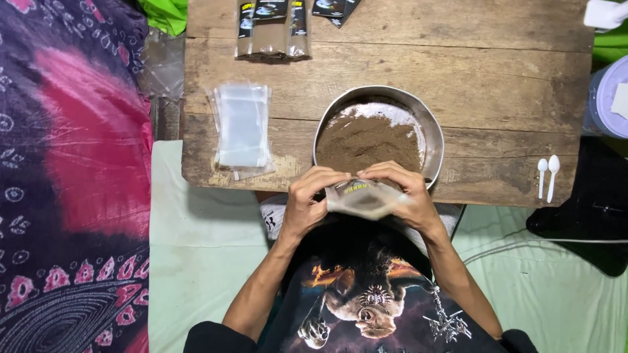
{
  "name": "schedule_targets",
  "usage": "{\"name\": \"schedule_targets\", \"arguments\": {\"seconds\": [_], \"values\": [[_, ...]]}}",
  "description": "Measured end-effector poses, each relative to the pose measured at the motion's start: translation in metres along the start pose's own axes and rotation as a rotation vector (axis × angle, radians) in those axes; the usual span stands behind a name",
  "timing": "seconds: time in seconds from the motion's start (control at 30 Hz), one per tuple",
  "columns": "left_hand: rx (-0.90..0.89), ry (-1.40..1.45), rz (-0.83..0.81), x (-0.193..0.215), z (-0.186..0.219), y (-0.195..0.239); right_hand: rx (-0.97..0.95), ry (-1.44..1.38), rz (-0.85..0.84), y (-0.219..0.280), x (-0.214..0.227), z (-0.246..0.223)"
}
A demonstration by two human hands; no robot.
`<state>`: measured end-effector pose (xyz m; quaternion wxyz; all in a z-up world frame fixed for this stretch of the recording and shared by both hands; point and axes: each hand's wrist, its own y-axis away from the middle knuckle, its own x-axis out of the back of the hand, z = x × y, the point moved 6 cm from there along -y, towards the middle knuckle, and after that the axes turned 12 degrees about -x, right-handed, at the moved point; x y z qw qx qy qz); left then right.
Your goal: The person scoops a brown powder from a metal bowl using a spoon and transfers it into small clear plastic bags. They repeat this process, filling multiple bags and placing them on the wooden table.
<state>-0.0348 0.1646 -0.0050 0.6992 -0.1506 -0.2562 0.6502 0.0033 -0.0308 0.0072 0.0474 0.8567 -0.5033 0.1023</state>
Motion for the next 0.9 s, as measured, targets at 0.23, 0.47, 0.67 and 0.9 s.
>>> {"name": "schedule_targets", "arguments": {"seconds": [0.23,0.47,0.67,0.9], "values": [[0.045,-0.124,0.07,0.052,0.013,0.018,0.036,0.15,-0.047,-0.03,-0.05,-0.019],[0.081,-0.238,0.169,0.089,0.0,0.041,0.067,0.233,-0.155,-0.054,-0.093,-0.02],[0.096,-0.256,0.189,0.09,0.001,0.033,0.043,0.258,-0.149,-0.058,-0.092,-0.005],[0.12,-0.273,0.226,0.094,0.0,0.034,0.044,0.323,-0.18,-0.064,-0.095,0.005]]}}
